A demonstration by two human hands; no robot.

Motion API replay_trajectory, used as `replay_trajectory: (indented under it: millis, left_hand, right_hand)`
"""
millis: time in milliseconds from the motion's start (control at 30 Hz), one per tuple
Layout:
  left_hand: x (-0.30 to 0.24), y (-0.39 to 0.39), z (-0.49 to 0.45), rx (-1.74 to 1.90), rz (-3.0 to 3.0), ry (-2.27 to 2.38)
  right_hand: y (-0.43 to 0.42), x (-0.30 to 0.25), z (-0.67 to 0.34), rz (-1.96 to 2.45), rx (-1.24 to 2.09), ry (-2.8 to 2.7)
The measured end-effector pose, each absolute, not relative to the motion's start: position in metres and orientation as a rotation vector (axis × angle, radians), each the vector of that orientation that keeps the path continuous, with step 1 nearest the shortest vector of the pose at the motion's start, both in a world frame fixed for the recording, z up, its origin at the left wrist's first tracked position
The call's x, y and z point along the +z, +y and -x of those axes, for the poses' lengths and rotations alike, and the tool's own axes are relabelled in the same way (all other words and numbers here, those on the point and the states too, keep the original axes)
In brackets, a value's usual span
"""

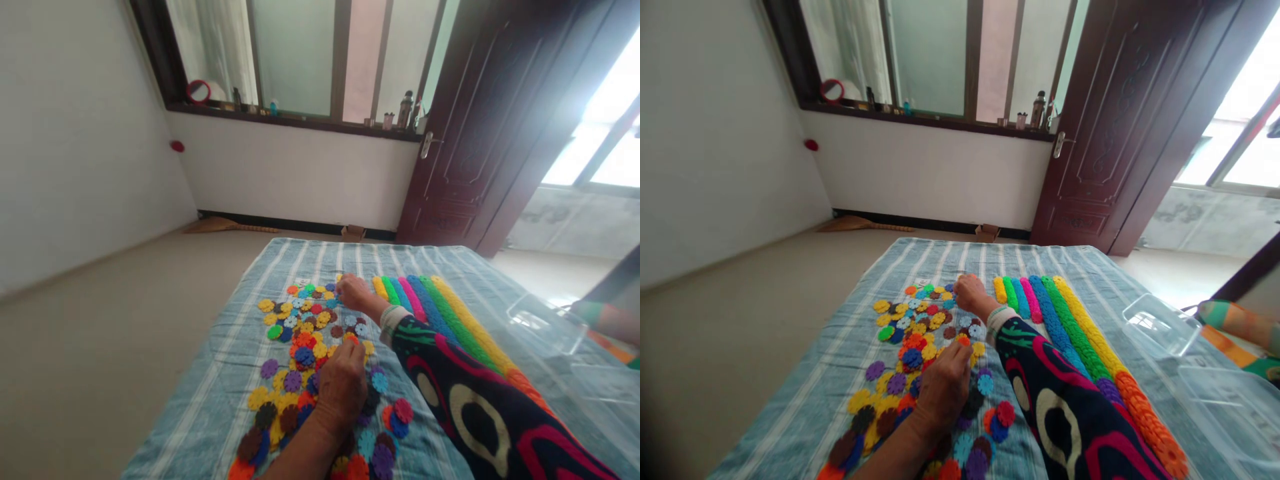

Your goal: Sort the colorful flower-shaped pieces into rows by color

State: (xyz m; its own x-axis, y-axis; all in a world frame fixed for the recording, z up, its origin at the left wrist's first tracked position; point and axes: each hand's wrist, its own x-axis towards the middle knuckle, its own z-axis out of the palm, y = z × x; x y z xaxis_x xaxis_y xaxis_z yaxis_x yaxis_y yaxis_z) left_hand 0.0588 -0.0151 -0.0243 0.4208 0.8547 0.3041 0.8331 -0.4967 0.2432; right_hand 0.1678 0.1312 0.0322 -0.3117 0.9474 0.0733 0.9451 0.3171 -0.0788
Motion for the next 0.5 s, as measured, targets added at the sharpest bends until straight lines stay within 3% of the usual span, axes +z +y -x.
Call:
replay_trajectory:
  millis: [300, 500]
  left_hand:
    - [-0.026, -0.009, -0.057, 0.657, -2.636, 1.526]
    - [-0.024, -0.009, -0.057, 0.640, -2.652, 1.538]
  right_hand:
    - [0.118, 0.073, -0.258, 1.807, 0.087, -2.389]
    - [0.087, 0.060, -0.317, 1.909, 0.100, -2.383]
